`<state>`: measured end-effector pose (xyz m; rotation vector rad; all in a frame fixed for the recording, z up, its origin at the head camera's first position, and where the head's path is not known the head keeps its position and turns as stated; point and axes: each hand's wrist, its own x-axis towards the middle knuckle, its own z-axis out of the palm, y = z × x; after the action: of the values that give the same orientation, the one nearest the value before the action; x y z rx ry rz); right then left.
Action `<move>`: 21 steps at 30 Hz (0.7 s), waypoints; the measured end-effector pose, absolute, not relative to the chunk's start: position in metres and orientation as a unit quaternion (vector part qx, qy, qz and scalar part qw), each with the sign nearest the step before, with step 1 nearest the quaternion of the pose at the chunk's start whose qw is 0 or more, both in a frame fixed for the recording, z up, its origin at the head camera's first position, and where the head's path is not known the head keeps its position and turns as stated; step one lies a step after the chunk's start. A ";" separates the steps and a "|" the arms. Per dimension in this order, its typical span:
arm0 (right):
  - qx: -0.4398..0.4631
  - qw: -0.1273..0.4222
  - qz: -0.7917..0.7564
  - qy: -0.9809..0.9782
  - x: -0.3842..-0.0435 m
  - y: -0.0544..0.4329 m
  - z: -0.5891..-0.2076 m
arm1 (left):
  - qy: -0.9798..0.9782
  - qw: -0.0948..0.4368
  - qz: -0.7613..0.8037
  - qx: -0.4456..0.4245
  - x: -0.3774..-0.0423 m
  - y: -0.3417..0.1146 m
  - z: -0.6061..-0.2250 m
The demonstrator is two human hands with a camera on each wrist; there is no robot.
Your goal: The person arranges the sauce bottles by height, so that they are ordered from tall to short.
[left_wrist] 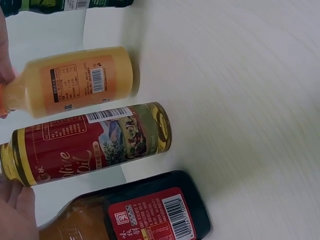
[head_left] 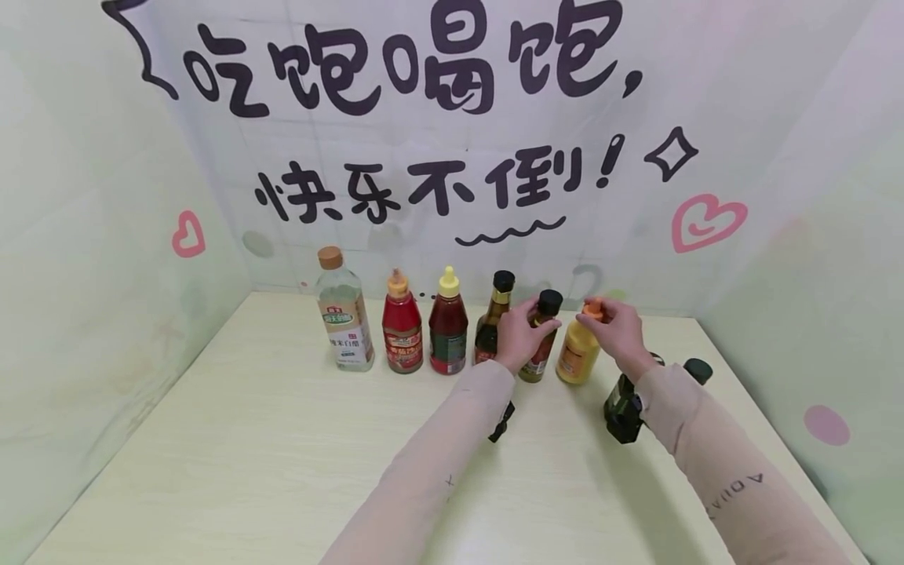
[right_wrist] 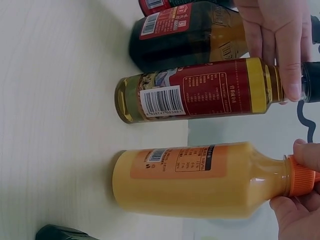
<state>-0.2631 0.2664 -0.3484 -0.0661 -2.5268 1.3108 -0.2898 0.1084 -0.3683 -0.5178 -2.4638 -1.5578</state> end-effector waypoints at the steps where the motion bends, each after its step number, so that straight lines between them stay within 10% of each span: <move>1: -0.025 0.147 0.455 -0.878 -0.263 0.266 -0.349 | -0.830 0.090 -0.523 -0.173 -0.290 0.108 -0.368; 21: -0.092 0.127 0.500 -0.852 -0.268 0.262 -0.355 | -0.836 0.090 -0.510 -0.181 -0.290 0.106 -0.368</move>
<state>-0.2676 0.2621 -0.3546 -0.2675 -2.4798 1.4549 -0.2898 0.1062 -0.3679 -0.5386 -2.4848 -1.5167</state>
